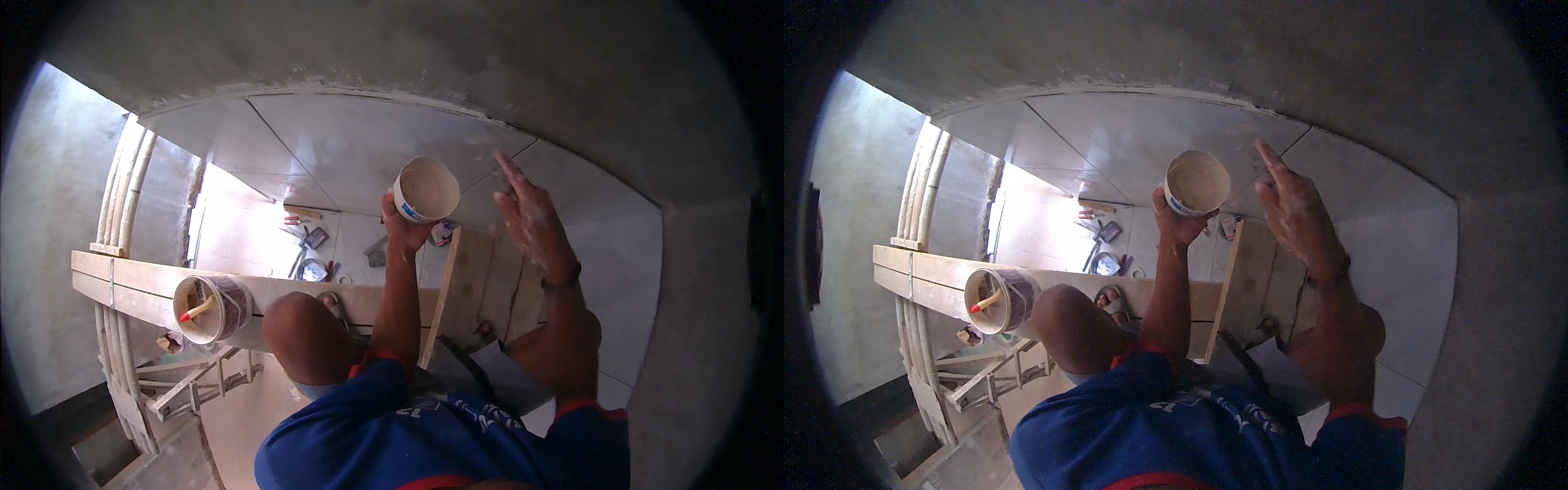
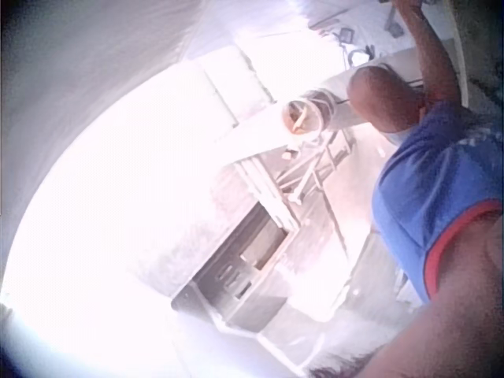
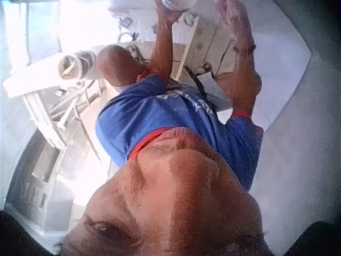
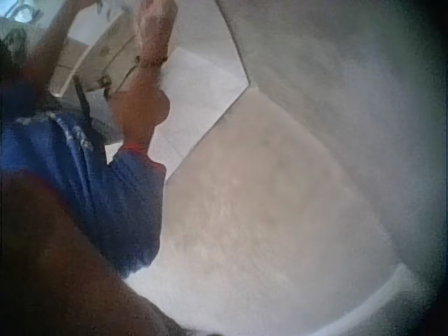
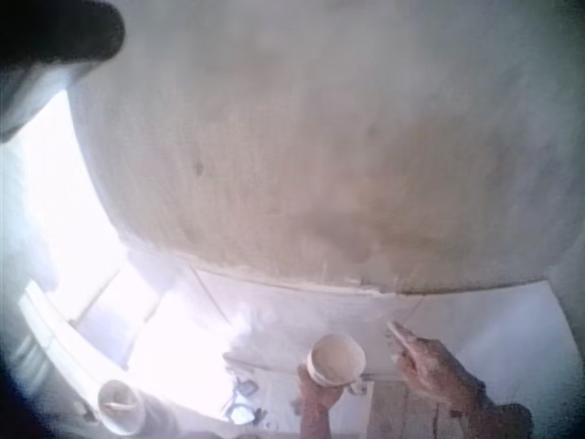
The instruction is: The person applies a white plaster substance from a small cup to the gap between wall tiles and the ceiling using a spatula. They then use their hand and a brush to smooth the grout along the joint.
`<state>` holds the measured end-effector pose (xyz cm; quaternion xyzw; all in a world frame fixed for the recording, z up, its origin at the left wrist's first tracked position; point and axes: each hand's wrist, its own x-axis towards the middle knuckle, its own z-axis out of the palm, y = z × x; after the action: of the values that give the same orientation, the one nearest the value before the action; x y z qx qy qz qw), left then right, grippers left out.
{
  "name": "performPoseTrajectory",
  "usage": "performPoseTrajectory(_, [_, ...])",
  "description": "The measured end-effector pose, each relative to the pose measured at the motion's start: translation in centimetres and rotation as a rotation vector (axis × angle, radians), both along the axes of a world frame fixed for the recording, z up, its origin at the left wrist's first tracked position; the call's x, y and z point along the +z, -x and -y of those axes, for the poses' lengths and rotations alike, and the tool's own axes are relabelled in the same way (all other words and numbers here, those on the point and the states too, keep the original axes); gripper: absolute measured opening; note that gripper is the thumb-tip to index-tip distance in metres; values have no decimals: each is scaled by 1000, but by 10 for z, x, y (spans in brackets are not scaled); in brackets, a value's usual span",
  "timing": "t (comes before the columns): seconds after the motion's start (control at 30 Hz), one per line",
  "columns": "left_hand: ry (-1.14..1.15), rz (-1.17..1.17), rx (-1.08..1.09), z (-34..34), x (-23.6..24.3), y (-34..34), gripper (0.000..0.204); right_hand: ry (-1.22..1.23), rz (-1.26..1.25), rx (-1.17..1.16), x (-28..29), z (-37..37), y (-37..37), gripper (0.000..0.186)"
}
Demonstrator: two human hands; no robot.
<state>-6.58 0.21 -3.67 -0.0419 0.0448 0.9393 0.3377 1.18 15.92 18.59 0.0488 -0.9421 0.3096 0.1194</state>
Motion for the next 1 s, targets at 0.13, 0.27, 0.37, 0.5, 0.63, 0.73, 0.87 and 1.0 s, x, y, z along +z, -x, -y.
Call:
performPoseTrajectory(0.13, [36,67,43,1,10,-8,75,-292,-60,235,0,-23,49,53])
performPoseTrajectory(0.27, [43,31,55,4,10,-14,76,-453,-250,440,-7,-23,111,52])
performPoseTrajectory(0.37, [2,5,52,2,7,-20,76,-577,-66,501,0,-41,142,52])
performPoseTrajectory(0.5, [-6,-20,59,0,18,-22,77,-537,-21,538,-9,-80,133,53])
performPoseTrajectory(0.63, [50,15,68,3,14,-23,77,-587,131,484,19,-100,94,54])
performPoseTrajectory(0.73, [29,-15,47,0,11,-23,76,-579,199,416,35,-118,68,54])
performPoseTrajectory(0.87, [-25,-19,26,-4,6,-21,75,-578,291,303,45,-148,38,51])
performPoseTrajectory(1.0, [-47,-25,7,-7,7,-20,75,-781,-63,362,41,-183,4,47])
